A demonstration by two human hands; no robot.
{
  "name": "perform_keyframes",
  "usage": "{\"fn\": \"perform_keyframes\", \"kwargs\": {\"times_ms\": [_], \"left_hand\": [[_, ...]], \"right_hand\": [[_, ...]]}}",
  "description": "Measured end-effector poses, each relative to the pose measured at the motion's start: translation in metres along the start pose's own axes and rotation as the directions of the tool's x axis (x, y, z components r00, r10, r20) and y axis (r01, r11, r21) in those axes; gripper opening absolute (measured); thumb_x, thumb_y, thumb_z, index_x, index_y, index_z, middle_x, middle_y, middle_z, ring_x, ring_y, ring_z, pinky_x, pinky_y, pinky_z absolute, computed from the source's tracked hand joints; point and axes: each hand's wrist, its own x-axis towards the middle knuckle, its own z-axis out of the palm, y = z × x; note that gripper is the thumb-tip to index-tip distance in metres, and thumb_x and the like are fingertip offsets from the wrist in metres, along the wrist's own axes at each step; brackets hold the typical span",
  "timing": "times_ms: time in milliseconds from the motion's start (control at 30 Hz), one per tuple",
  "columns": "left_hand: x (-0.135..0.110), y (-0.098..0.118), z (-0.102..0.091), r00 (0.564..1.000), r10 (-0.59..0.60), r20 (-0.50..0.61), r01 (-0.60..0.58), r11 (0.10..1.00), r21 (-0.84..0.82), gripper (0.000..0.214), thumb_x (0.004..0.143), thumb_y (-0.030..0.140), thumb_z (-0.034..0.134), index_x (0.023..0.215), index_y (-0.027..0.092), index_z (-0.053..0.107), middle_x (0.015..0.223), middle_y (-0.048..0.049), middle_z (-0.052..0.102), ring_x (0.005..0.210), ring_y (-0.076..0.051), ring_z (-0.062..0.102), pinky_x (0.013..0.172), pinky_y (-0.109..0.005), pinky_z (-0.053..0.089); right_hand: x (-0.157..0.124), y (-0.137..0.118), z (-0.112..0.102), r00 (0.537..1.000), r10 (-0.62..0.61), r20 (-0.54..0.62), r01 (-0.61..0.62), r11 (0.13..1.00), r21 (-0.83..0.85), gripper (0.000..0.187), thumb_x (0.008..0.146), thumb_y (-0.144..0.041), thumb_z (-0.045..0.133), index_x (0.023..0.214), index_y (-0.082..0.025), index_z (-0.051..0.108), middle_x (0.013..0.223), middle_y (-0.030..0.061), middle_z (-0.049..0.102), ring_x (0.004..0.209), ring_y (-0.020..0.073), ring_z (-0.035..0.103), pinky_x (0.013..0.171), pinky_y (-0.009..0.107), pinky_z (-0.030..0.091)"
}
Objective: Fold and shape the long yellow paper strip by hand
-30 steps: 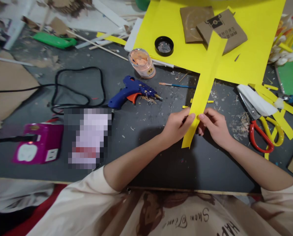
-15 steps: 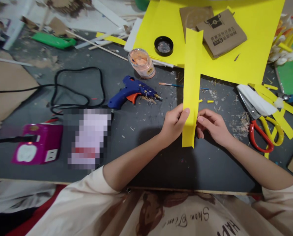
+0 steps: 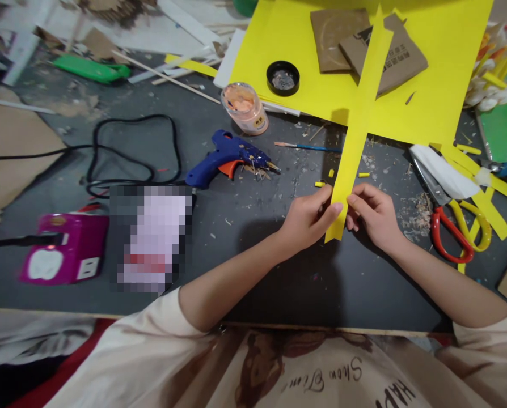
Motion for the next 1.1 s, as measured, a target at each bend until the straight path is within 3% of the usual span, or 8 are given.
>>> {"fn": "perform_keyframes", "kwargs": {"times_ms": [167,267,400,567,767,967,1100], "left_hand": [[0.0022,-0.0005,-0.0022,0.995,-0.041,0.086,0.062,0.965,-0.253,0.037,0.092,0.045,0.038,0.085,0.015,0.059,0.076,-0.0039,0.065,0.067,-0.012,0.059,0.062,-0.024,0.046],[0.0023,-0.0008,-0.0027,0.982,-0.089,0.167,0.152,0.896,-0.418,0.036,0.091,0.045,0.042,0.091,0.014,0.059,0.080,-0.0059,0.068,0.072,-0.015,0.063,0.067,-0.027,0.050],[0.0027,0.0004,-0.0037,0.958,-0.114,0.262,0.250,0.777,-0.578,0.036,0.089,0.047,0.047,0.095,0.014,0.058,0.079,-0.0068,0.069,0.069,-0.017,0.066,0.062,-0.028,0.052],[0.0054,0.0012,-0.0065,0.936,-0.174,0.306,0.329,0.743,-0.583,0.037,0.083,0.050,0.054,0.089,0.014,0.057,0.074,-0.0057,0.068,0.067,-0.017,0.065,0.060,-0.028,0.052],[0.0075,-0.0021,-0.0044,0.963,-0.233,0.136,0.262,0.688,-0.677,0.030,0.080,0.046,0.060,0.081,0.017,0.052,0.071,0.0006,0.063,0.062,-0.012,0.063,0.059,-0.024,0.050],[0.0101,-0.0018,-0.0067,0.937,-0.251,0.244,0.349,0.700,-0.623,0.035,0.079,0.050,0.059,0.087,0.015,0.057,0.074,-0.0031,0.067,0.062,-0.015,0.064,0.060,-0.028,0.052],[0.0083,-0.0020,-0.0070,0.937,-0.220,0.272,0.338,0.770,-0.541,0.039,0.083,0.053,0.052,0.090,0.015,0.056,0.073,-0.0039,0.065,0.063,-0.015,0.063,0.057,-0.027,0.049]], "right_hand": [[0.0013,0.0007,-0.0024,1.000,0.007,0.027,-0.009,0.996,0.087,0.019,0.085,-0.037,0.059,0.078,-0.019,0.056,0.048,-0.0077,0.054,0.038,0.0044,0.048,0.038,0.016,0.039],[0.0015,0.0012,-0.0030,0.996,0.044,0.077,-0.055,0.988,0.143,0.021,0.084,-0.039,0.059,0.080,-0.019,0.055,0.051,-0.0072,0.054,0.040,0.0044,0.049,0.039,0.016,0.039],[0.0020,0.0023,-0.0028,0.986,0.096,0.135,-0.122,0.971,0.206,0.023,0.083,-0.041,0.060,0.078,-0.019,0.053,0.053,-0.0070,0.053,0.041,0.0046,0.049,0.039,0.016,0.038],[0.0022,0.0018,-0.0032,0.986,0.067,0.155,-0.105,0.964,0.245,0.020,0.085,-0.038,0.059,0.080,-0.020,0.053,0.054,-0.0076,0.052,0.043,0.0040,0.050,0.040,0.015,0.039],[0.0002,-0.0033,-0.0032,0.991,0.022,0.131,-0.041,0.989,0.145,0.025,0.082,-0.042,0.061,0.079,-0.019,0.052,0.056,-0.0077,0.053,0.042,0.0035,0.049,0.042,0.016,0.040],[0.0012,0.0017,-0.0046,0.985,0.025,0.171,-0.052,0.986,0.156,0.022,0.083,-0.040,0.061,0.081,-0.019,0.054,0.055,-0.0074,0.054,0.043,0.0038,0.050,0.043,0.016,0.040],[0.0033,0.0047,-0.0062,0.975,0.028,0.221,-0.071,0.980,0.188,0.020,0.083,-0.038,0.061,0.081,-0.019,0.055,0.055,-0.0074,0.054,0.044,0.0039,0.050,0.043,0.016,0.040]]}}
